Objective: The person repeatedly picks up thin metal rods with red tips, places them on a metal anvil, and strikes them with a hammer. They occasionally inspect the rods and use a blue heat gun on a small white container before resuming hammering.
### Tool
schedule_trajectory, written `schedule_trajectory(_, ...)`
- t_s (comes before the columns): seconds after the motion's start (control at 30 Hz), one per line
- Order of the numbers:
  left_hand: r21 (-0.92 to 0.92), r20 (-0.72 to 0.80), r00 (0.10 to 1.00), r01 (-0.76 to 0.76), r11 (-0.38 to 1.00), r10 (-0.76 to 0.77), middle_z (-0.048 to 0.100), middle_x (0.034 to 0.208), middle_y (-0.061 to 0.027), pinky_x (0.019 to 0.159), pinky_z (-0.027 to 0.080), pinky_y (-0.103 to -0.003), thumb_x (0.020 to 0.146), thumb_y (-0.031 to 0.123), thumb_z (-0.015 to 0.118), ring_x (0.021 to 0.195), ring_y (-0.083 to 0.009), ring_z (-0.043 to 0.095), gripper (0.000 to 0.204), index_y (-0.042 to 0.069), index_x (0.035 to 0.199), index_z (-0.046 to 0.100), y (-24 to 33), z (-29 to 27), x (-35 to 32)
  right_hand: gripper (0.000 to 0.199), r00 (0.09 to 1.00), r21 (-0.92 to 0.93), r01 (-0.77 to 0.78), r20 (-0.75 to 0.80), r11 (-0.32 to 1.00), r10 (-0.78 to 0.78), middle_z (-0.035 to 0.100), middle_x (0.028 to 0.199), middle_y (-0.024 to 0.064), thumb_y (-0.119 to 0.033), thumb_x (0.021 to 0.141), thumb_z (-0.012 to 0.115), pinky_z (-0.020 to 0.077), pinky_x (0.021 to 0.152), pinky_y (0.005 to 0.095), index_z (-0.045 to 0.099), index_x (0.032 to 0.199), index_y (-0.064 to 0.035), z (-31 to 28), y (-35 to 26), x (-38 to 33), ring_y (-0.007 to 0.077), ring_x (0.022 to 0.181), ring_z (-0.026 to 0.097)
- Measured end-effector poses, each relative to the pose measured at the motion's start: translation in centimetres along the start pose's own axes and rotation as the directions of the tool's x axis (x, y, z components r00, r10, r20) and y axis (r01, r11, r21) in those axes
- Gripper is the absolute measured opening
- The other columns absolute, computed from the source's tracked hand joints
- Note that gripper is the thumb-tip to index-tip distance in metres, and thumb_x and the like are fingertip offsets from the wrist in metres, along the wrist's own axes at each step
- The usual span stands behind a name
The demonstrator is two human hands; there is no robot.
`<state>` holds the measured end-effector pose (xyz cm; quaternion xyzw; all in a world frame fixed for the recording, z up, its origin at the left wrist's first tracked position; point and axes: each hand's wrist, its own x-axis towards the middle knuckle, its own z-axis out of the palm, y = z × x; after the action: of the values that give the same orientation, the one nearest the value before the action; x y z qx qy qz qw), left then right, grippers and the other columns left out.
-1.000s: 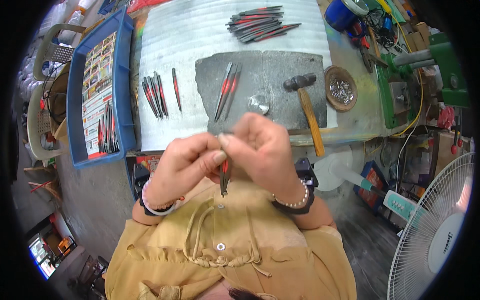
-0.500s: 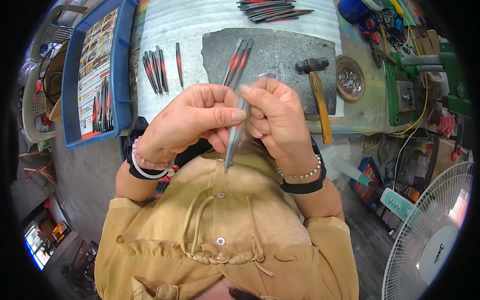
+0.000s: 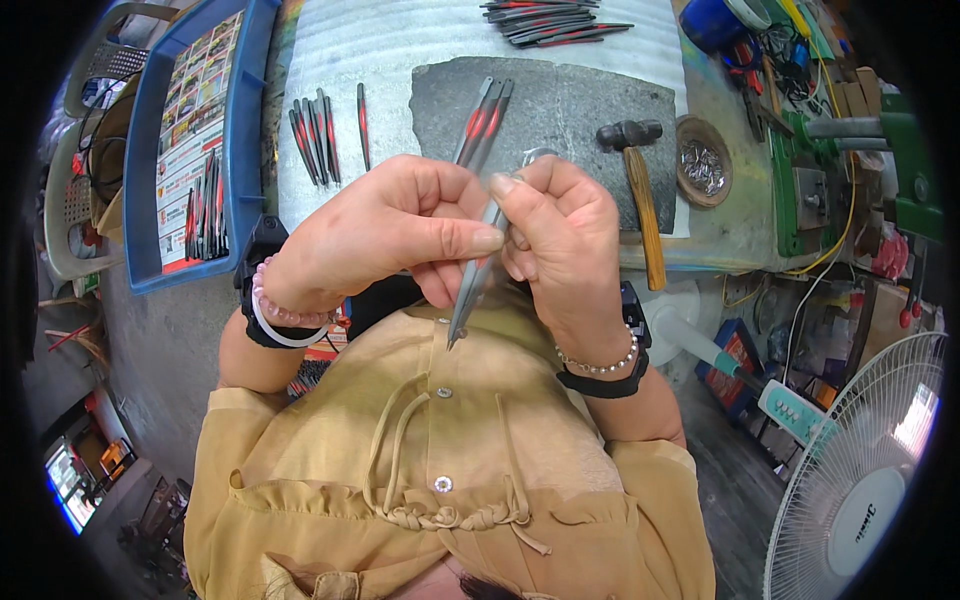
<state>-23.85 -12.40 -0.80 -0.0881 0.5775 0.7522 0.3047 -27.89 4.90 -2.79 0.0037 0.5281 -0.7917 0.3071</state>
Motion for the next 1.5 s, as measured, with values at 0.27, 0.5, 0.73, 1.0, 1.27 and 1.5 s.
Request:
schedule_trajectory(0.27,-0.102,0.022,0.999,0.028,0.994,-0.026,0.064,0.070,-0.0055,0.052,0.053,-0.021,0.094,0.020,0.063,0.056,-0.0089,0.062,0.024,-0.003,0.088,0.062,-0.1,-0.3,0.4,0.018,1.000,0.045,-0.029,0.013,0.999,0.028,0.047,0.059,-0.0035,-0.011,0.095,0.057,0.0288,0.038,0.0188,0.052,0.077,-0.0075,-0.2,0.4,0.3,0.0020,0.040,0.035)
schedule_trajectory(0.5,0.034,-0.214,0.970,-0.113,0.993,0.118,0.064,0.078,-0.0027,0.054,0.052,-0.019,0.092,0.018,0.066,0.062,-0.0068,0.062,0.018,0.000,0.091,0.061,-1.4,-1.8,-0.7,0.016,0.997,0.035,-0.073,0.012,0.997,0.073,0.052,0.062,0.0006,-0.013,0.094,0.059,0.0287,0.038,0.0204,0.056,0.083,-0.0024,0.1,-0.7,0.5,0.0041,0.041,0.037)
schedule_trajectory(0.73,0.772,-0.634,0.427,0.300,0.560,0.645,0.066,0.079,-0.0142,0.059,0.051,-0.035,0.086,0.015,0.067,0.062,-0.0265,0.065,0.017,0.000,0.090,0.062,-4.2,-7.6,1.1,0.013,1.000,-0.116,-0.021,0.018,0.993,0.023,0.050,0.057,-0.0009,-0.009,0.093,0.059,0.0284,0.039,0.0192,0.056,0.083,-0.0011,-0.4,-2.3,-1.1,0.0026,0.043,0.036)
schedule_trajectory(1.0,0.787,-0.575,0.345,0.480,0.388,0.741,0.064,0.089,-0.0146,0.065,0.050,-0.045,0.082,0.023,0.072,0.076,-0.0365,0.064,0.032,0.007,0.105,0.056,-4.9,-7.0,3.7,0.012,0.999,-0.145,-0.026,0.030,0.989,0.031,0.049,0.060,-0.0032,-0.008,0.092,0.061,0.0278,0.042,0.0179,0.053,0.084,-0.0020,-1.2,-1.9,-1.9,0.0008,0.047,0.038)
schedule_trajectory(1.27,0.777,-0.571,0.359,0.527,0.344,0.739,0.062,0.088,-0.0135,0.063,0.050,-0.044,0.084,0.009,0.065,0.075,-0.0343,0.064,0.016,0.006,0.097,0.055,-4.7,-7.5,3.2,0.010,0.999,-0.174,0.026,0.034,0.984,-0.021,0.053,0.062,-0.0002,-0.006,0.091,0.060,0.0293,0.039,0.0180,0.054,0.085,-0.0011,-2.5,-1.3,-2.1,0.0015,0.045,0.039)
schedule_trajectory(1.5,0.833,-0.446,0.555,-0.031,0.553,0.702,0.064,0.081,-0.0153,0.065,0.050,-0.043,0.081,0.017,0.070,0.073,-0.0341,0.063,0.020,0.003,0.091,0.062,-2.1,-2.5,4.3,0.010,0.995,-0.157,0.011,0.104,0.988,0.005,0.055,0.069,-0.0030,-0.005,0.092,0.061,0.0322,0.049,0.0153,0.055,0.086,-0.0019,-2.2,-1.2,-2.2,-0.0014,0.058,0.044)
